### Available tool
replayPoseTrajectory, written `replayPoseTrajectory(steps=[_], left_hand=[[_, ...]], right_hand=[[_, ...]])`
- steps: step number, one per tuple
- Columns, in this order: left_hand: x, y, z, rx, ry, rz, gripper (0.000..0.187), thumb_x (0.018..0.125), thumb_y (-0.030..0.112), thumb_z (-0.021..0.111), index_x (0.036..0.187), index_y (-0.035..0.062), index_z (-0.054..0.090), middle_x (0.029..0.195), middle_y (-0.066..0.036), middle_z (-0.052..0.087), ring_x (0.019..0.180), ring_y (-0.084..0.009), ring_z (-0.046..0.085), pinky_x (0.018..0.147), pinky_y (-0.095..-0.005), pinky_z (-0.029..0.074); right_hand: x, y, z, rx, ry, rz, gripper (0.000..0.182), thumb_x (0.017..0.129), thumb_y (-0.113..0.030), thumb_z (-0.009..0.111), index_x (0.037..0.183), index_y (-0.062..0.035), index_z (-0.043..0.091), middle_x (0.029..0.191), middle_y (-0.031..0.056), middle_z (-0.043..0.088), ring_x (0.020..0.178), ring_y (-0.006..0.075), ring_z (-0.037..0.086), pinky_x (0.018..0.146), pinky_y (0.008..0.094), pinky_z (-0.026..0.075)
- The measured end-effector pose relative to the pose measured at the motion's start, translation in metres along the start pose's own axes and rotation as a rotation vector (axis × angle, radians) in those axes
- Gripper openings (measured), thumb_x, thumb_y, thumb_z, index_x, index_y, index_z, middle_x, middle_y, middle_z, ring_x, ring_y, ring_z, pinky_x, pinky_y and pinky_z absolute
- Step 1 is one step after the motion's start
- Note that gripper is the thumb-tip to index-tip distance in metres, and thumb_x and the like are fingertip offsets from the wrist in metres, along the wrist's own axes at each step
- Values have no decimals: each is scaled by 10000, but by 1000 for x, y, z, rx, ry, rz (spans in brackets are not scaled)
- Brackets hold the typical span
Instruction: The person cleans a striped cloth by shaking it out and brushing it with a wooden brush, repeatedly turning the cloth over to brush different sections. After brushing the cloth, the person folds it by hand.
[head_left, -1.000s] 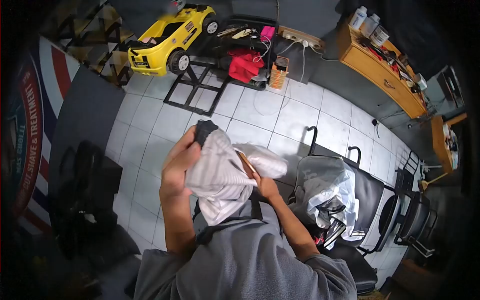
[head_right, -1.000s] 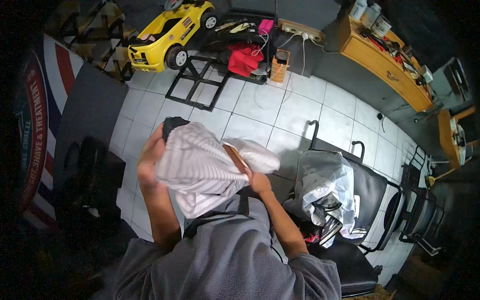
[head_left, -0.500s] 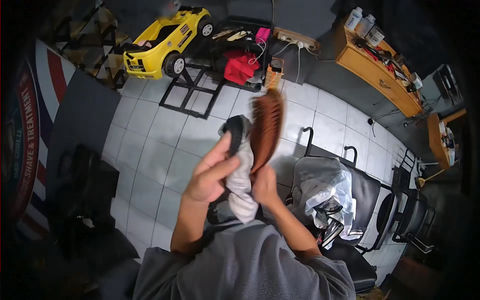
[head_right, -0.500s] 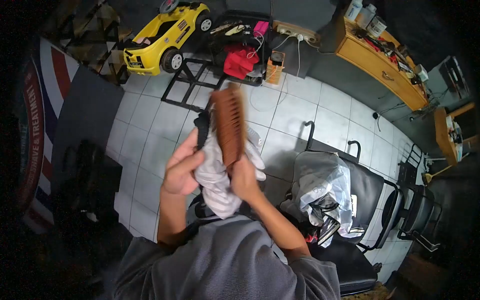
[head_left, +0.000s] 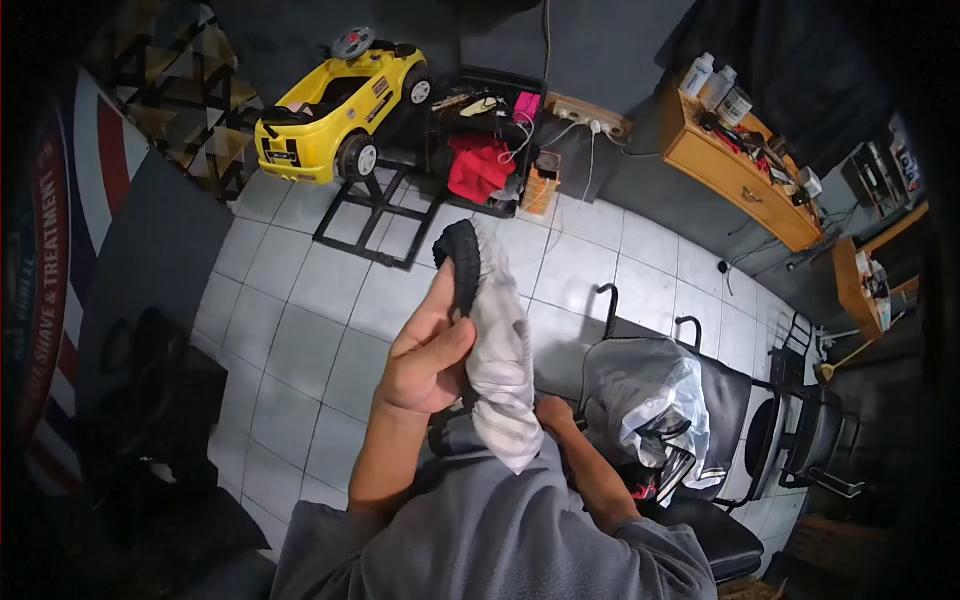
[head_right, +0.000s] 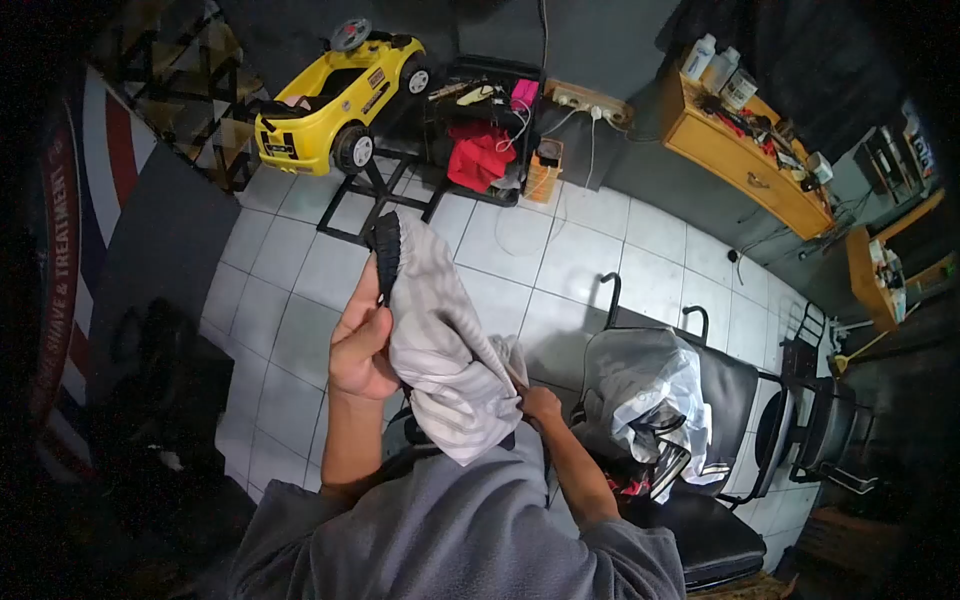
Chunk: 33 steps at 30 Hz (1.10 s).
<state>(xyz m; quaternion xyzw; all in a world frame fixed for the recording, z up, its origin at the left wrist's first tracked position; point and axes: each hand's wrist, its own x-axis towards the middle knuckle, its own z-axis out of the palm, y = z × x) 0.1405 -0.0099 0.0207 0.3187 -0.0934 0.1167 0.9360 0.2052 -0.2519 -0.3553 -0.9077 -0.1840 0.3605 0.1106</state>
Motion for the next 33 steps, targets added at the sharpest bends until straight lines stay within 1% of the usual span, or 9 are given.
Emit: replayPoseTrajectory(steps=[4,6,9,10,14,23,28,30,33], left_hand=[[-5,4,-9,192,52,-108,654,909,-7,422,1435,43,37,1358,-38,361,1145,-93,415,966,-225,315],[-4,-3,-10,275,59,-135,639,922,-7,396,1429,27,8,1310,-25,381,1093,-70,411,936,-206,325],[-5,-17,-15,377,59,-179,643,933,39,413,1419,5,-6,1121,-13,437,928,-32,411,808,-177,371],[-4,-18,-15,409,20,-194,639,936,61,422,1411,-15,2,1083,-9,433,906,-30,398,786,-173,366],[3,-7,-4,533,-67,-48,638,939,93,432,1398,-51,13,1009,-2,432,851,-35,385,746,-164,347],[-20,33,-11,129,200,0,640,914,37,431,1414,-32,37,1108,-26,465,914,-47,429,822,-177,361],[-32,35,-26,314,-81,-209,654,913,46,434,1415,-26,21,1032,-30,477,846,-50,414,762,-179,362],[-31,29,-28,322,-117,-258,653,915,51,434,1413,-29,19,1008,-25,476,836,-48,409,749,-179,361],[-32,22,-38,350,-184,-304,646,915,51,431,1410,-35,26,1007,-26,476,847,-46,408,761,-180,361]], right_hand=[[2,-23,-39,510,308,13,626,915,-524,325,801,23,609,700,224,624,713,330,639,618,421,477],[-66,-106,-133,1424,97,-43,497,930,-548,296,688,-129,410,503,-46,334,401,60,292,357,237,199],[-117,-160,-181,1904,3,-471,438,957,-437,319,721,-87,435,550,-16,394,438,122,370,387,291,255],[-105,-168,-164,1333,435,-582,378,956,-334,311,754,-50,457,597,15,460,515,174,446,451,336,323],[-94,-190,-101,913,655,-631,303,912,-115,312,981,75,537,872,277,591,864,406,577,762,442,453],[-3,-53,14,-125,153,-339,464,925,-356,362,920,53,582,875,278,606,835,429,592,731,522,442],[-2,-68,-43,714,204,131,606,893,-568,375,743,-13,567,625,137,573,511,250,565,469,402,440],[-65,-141,-129,1500,86,-57,515,878,-632,333,678,-159,373,527,-61,304,391,63,255,356,223,194],[-111,-175,-182,1695,-101,-413,495,920,-578,274,679,-149,320,528,-63,233,410,62,182,355,235,177]])
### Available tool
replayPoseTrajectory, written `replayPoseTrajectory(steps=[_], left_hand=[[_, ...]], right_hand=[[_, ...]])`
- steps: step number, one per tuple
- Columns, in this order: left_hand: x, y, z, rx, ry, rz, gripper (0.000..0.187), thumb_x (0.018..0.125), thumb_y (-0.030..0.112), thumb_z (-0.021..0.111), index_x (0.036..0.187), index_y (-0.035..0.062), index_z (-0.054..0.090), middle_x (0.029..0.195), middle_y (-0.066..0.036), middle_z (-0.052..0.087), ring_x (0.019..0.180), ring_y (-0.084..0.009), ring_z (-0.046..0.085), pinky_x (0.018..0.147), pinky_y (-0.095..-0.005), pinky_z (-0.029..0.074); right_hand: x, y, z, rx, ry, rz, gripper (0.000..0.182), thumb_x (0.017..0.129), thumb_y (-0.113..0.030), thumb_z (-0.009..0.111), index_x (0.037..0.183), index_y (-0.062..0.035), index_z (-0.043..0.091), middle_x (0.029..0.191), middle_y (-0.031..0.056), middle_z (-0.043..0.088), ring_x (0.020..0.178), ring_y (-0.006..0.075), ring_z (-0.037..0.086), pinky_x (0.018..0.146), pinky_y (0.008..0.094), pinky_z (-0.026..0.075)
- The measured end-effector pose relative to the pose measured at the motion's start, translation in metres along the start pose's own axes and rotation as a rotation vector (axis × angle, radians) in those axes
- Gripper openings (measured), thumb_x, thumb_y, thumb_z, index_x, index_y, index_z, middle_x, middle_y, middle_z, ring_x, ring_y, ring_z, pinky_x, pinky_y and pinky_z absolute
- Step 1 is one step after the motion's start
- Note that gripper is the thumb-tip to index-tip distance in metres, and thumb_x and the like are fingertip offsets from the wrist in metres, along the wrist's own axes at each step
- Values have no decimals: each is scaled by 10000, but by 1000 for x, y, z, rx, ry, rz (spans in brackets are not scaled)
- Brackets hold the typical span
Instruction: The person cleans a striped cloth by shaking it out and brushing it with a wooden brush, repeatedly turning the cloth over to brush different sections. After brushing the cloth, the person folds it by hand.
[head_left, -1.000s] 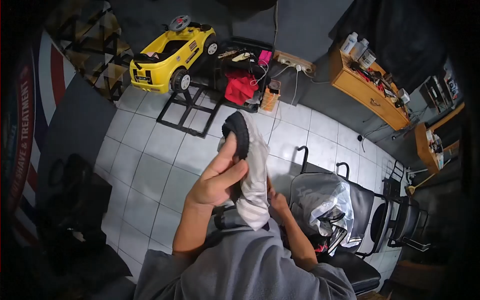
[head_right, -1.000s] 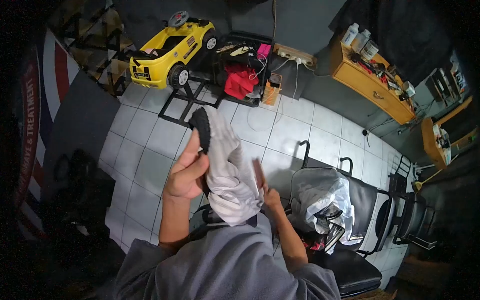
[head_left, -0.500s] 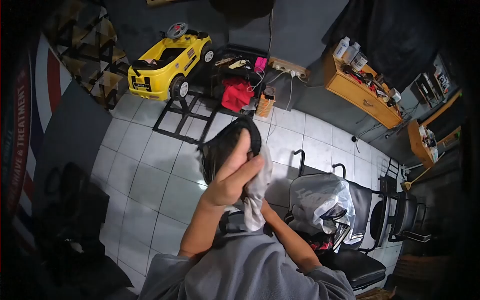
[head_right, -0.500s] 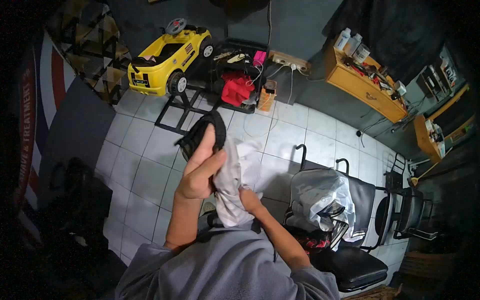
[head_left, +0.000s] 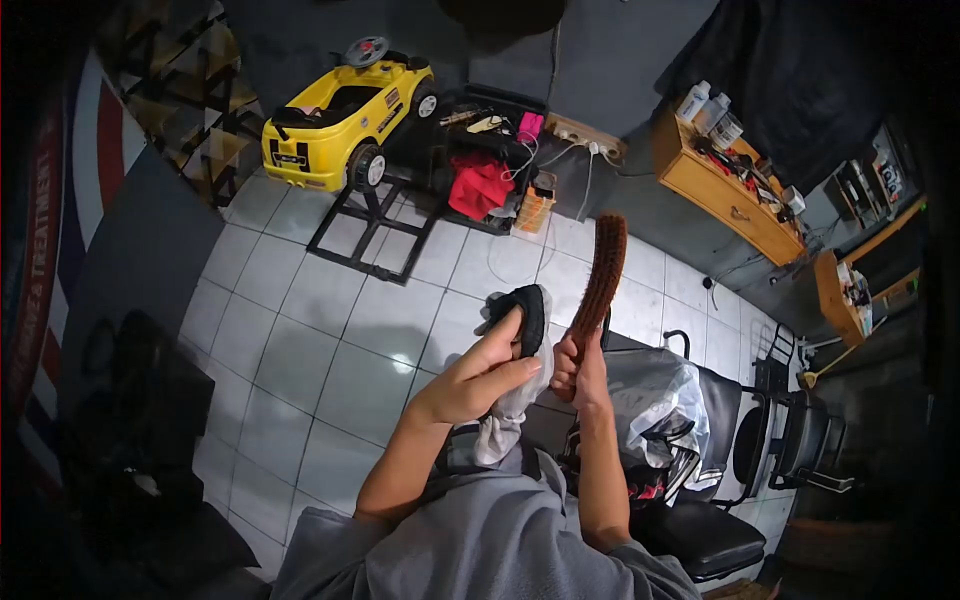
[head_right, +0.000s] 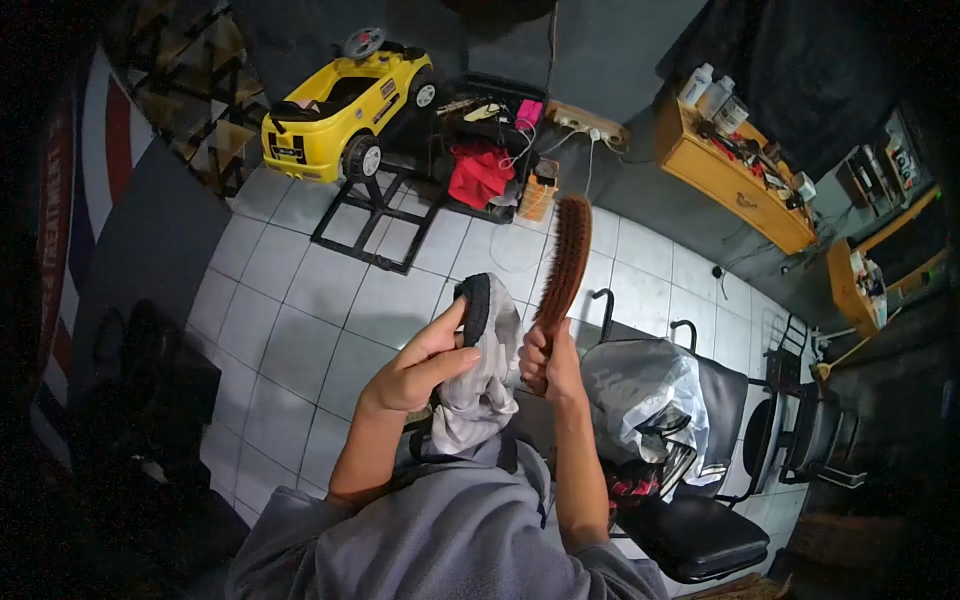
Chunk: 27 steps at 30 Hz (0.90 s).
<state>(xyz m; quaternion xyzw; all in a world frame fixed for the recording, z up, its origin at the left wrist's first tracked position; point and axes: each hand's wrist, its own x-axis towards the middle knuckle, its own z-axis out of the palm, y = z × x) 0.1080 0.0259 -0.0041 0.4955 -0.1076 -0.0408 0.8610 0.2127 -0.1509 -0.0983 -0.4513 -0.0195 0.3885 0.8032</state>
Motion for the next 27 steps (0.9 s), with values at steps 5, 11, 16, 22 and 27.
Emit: replayPoseTrajectory(steps=[5,11,16,22,27], left_hand=[[-4,9,6,-24,74,-53,696,830,66,492,1393,-84,112,1137,-84,486,897,-66,476,782,-167,382],[-22,23,-10,-245,110,66,682,825,108,490,1377,-110,152,1153,-62,473,992,-81,458,884,-198,355],[-23,21,-15,-225,167,106,686,834,78,496,1394,-80,131,1148,-49,465,951,-53,451,828,-174,365],[-5,6,-9,3,280,114,666,861,22,469,1400,-70,89,1219,-82,409,1013,-78,403,856,-187,324],[9,2,3,175,196,152,664,875,17,439,1395,-81,38,1248,-107,405,1024,-87,416,877,-192,330]], right_hand=[[3,39,15,-776,-162,-329,559,940,-488,308,871,2,568,710,152,606,591,282,577,558,364,448],[47,215,-189,-1778,-241,342,543,943,-428,295,962,12,613,901,267,606,896,433,571,797,494,443],[24,215,-210,-1643,245,201,613,928,-472,290,840,36,622,837,297,601,828,437,594,734,490,468],[13,63,-10,-132,246,-140,488,931,-543,307,707,-123,417,516,-64,299,408,56,270,383,224,228],[-10,50,60,-691,-15,-522,295,937,-218,344,954,7,534,808,102,596,751,188,576,650,319,460]])
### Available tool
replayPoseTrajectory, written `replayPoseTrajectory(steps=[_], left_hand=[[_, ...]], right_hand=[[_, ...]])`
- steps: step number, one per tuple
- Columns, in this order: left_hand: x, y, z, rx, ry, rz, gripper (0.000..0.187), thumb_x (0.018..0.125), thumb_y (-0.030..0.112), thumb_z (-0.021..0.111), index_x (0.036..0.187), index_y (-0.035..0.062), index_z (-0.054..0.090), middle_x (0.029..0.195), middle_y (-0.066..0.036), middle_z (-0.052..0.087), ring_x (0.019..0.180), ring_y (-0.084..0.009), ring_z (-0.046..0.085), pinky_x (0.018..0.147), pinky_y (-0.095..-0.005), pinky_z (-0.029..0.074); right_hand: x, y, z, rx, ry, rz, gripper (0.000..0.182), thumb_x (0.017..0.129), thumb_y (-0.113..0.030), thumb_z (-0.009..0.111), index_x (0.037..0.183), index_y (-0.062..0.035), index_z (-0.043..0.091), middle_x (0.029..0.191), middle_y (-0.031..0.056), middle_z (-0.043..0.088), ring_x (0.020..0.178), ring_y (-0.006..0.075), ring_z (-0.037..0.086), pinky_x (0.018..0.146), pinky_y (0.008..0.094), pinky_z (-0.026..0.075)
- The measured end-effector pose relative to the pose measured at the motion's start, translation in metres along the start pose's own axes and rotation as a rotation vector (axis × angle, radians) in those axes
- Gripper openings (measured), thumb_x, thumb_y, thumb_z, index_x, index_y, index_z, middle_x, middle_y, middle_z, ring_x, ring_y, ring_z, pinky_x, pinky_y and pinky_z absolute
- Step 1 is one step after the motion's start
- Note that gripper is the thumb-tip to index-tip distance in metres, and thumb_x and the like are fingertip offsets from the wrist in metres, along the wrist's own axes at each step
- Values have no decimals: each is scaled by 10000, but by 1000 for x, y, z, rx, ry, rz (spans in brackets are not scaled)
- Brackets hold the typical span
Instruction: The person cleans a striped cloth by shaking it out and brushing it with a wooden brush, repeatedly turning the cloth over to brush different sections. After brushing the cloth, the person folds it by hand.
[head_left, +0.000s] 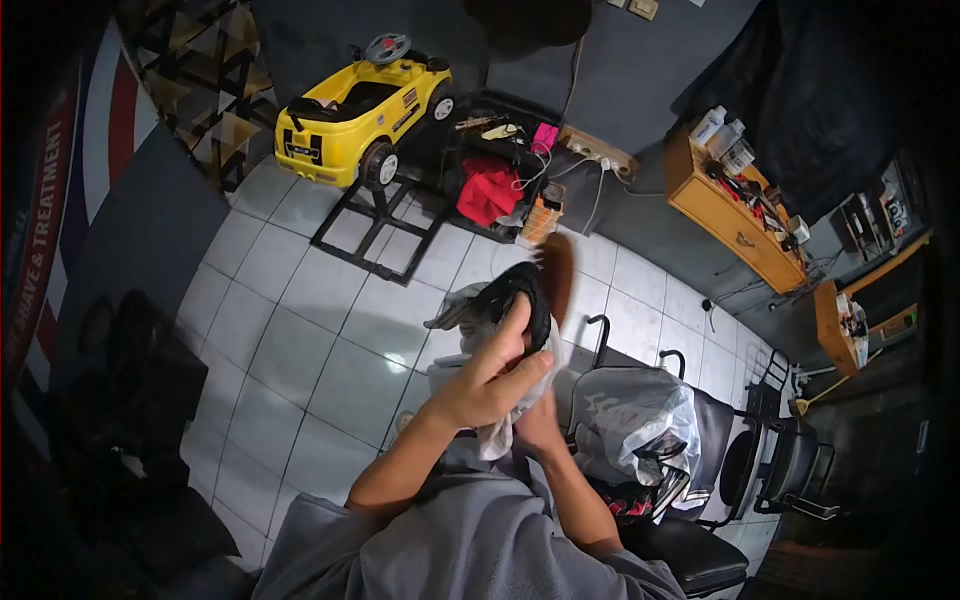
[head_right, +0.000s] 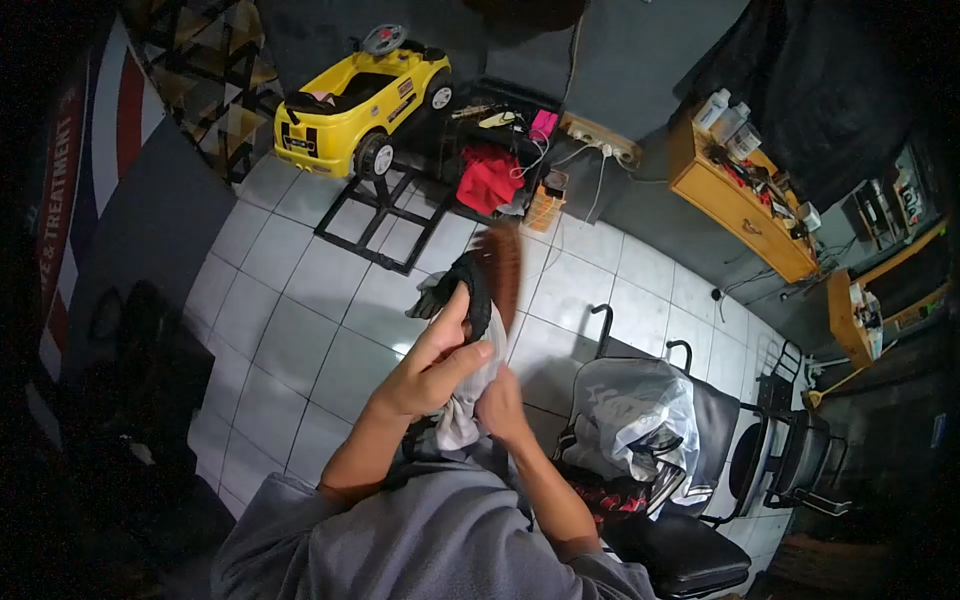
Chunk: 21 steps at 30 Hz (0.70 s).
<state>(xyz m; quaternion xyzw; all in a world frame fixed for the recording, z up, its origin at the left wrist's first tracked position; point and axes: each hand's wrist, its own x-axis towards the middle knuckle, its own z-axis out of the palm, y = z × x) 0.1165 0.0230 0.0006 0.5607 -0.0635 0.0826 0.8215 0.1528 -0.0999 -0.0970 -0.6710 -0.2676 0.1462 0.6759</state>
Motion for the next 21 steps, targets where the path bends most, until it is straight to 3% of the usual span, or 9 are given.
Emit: replayPoseTrajectory(steps=[1,3,5,7,9,12,15,17,21], left_hand=[[2,1,1,5,15,28,665,875,20,440,1392,-88,37,1257,-111,397,1049,-93,404,896,-197,316],[3,5,1,-27,53,82,678,875,35,455,1387,-95,31,1225,-101,413,1039,-92,407,892,-198,320],[5,12,-1,-98,91,139,702,877,59,480,1385,-98,22,1141,-74,462,967,-78,434,844,-191,353],[-3,20,-18,-203,117,91,709,856,54,490,1383,-106,44,1247,-112,421,1070,-106,424,930,-211,321],[-8,28,-27,-292,260,86,743,801,81,491,1383,-111,70,1284,-132,408,1105,-137,439,954,-225,325],[-13,26,-38,-237,270,85,749,803,65,481,1407,-61,56,1294,-101,396,1063,-118,451,933,-216,336],[-11,25,-30,-202,258,45,723,830,26,468,1419,-25,53,1280,-82,400,1029,-86,443,897,-198,344],[-5,18,-27,-207,239,61,681,862,-22,443,1424,-4,57,1069,-24,484,836,-29,437,736,-167,377],[2,-5,-20,-13,224,11,647,895,13,443,1417,2,61,824,21,466,681,-4,383,573,-149,328]], right_hand=[[-7,20,0,-84,-130,-30,271,900,-108,349,1036,14,548,912,128,607,865,202,572,774,329,446],[-17,49,3,-49,-270,140,309,927,-184,348,1006,27,559,906,188,618,875,287,595,778,372,451],[-38,154,-15,-277,-475,136,391,933,-271,337,1010,38,562,920,231,610,906,345,584,798,401,443],[-67,262,-43,-490,-605,145,479,939,-359,325,1013,49,565,933,273,603,936,404,572,817,429,435],[-84,306,-69,-620,-652,299,665,920,-514,247,988,53,588,922,329,577,958,471,530,818,473,417],[-88,291,-87,-969,-625,517,701,927,-513,207,982,67,596,924,352,561,968,477,529,807,482,415],[-65,260,-87,-789,-74,381,454,923,-447,386,809,-31,528,534,169,545,472,341,560,405,449,397],[-28,185,-70,-73,129,763,538,928,-531,316,779,-61,532,514,63,520,432,211,537,385,373,398],[-16,90,-33,141,87,527,456,954,-399,303,793,-31,520,582,73,521,494,177,511,456,316,397]])
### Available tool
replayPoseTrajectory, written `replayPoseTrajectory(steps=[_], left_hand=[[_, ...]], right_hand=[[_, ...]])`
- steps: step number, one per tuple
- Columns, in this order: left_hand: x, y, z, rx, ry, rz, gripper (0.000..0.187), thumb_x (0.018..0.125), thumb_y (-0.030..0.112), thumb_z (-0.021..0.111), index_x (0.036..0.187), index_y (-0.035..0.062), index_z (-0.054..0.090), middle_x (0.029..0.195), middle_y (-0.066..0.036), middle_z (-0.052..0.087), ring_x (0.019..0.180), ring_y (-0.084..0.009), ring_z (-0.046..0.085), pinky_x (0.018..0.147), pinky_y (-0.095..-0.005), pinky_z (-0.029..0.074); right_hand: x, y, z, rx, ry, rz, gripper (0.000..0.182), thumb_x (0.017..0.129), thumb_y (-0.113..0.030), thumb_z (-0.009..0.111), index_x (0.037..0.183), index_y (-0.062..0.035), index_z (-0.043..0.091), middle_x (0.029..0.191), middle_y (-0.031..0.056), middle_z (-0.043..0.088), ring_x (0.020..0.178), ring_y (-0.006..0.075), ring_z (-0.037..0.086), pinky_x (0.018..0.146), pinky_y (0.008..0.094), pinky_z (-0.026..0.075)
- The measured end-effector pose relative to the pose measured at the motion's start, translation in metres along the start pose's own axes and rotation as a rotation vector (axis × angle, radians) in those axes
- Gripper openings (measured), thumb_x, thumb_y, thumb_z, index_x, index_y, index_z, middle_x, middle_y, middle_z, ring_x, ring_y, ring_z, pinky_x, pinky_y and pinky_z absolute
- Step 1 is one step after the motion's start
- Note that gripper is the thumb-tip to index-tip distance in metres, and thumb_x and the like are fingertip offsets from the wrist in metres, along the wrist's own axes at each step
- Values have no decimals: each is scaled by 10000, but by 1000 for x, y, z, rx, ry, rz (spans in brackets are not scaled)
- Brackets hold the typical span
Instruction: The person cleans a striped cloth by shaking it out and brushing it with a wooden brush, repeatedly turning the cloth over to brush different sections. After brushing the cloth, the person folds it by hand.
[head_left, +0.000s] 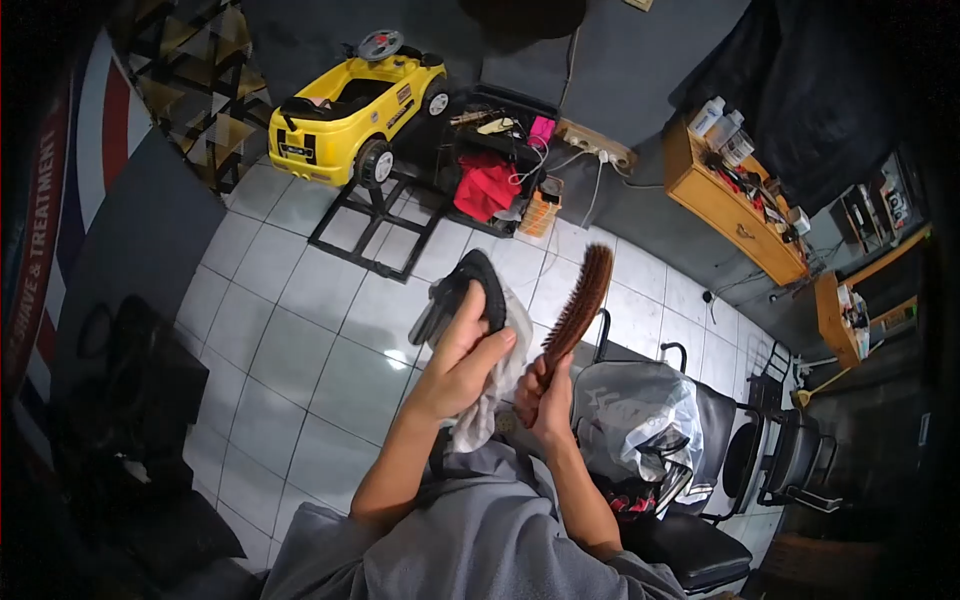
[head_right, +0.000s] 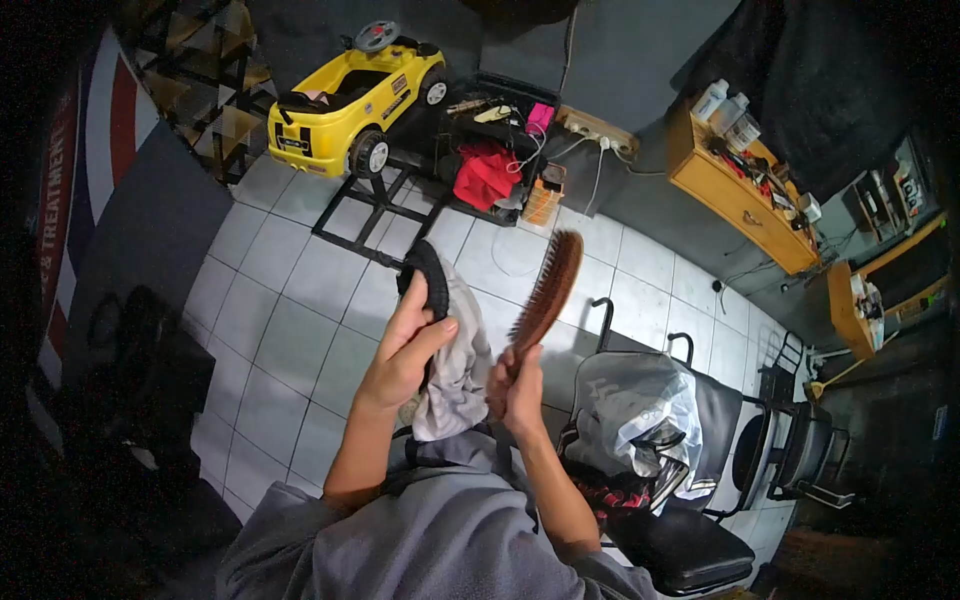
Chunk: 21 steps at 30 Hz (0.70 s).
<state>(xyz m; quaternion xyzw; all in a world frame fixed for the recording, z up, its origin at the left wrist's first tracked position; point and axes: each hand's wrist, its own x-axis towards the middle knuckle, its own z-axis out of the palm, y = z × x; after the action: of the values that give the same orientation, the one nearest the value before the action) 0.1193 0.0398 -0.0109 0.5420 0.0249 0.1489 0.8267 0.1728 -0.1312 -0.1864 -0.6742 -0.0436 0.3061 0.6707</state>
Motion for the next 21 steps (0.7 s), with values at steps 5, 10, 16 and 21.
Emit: replayPoseTrajectory(steps=[5,10,16,21], left_hand=[[13,7,22,26,-59,125,623,898,36,450,1396,-22,80,859,19,411,702,-14,329,571,-158,298],[10,28,9,-74,-10,121,684,878,31,453,1406,-49,26,1128,-47,441,894,-51,405,773,-166,348],[3,28,-12,-96,90,126,706,887,43,458,1412,-31,-7,1431,-62,215,1267,-103,236,1025,-221,181],[2,25,-18,-29,47,121,660,921,94,454,1404,-43,25,1390,-65,248,1236,-101,237,1024,-237,178]], right_hand=[[-16,-18,37,-345,-276,-524,283,917,-183,354,957,40,525,781,192,582,716,315,564,681,384,441],[36,120,-13,-1081,-688,-135,398,931,-262,325,1089,47,521,955,297,585,896,423,570,803,458,443],[38,182,-78,-1333,-263,-128,531,907,-443,354,804,16,601,811,272,595,822,441,566,753,515,429],[42,42,-48,-127,-95,280,515,910,-559,329,782,-87,489,533,46,440,463,163,430,451,316,347]])
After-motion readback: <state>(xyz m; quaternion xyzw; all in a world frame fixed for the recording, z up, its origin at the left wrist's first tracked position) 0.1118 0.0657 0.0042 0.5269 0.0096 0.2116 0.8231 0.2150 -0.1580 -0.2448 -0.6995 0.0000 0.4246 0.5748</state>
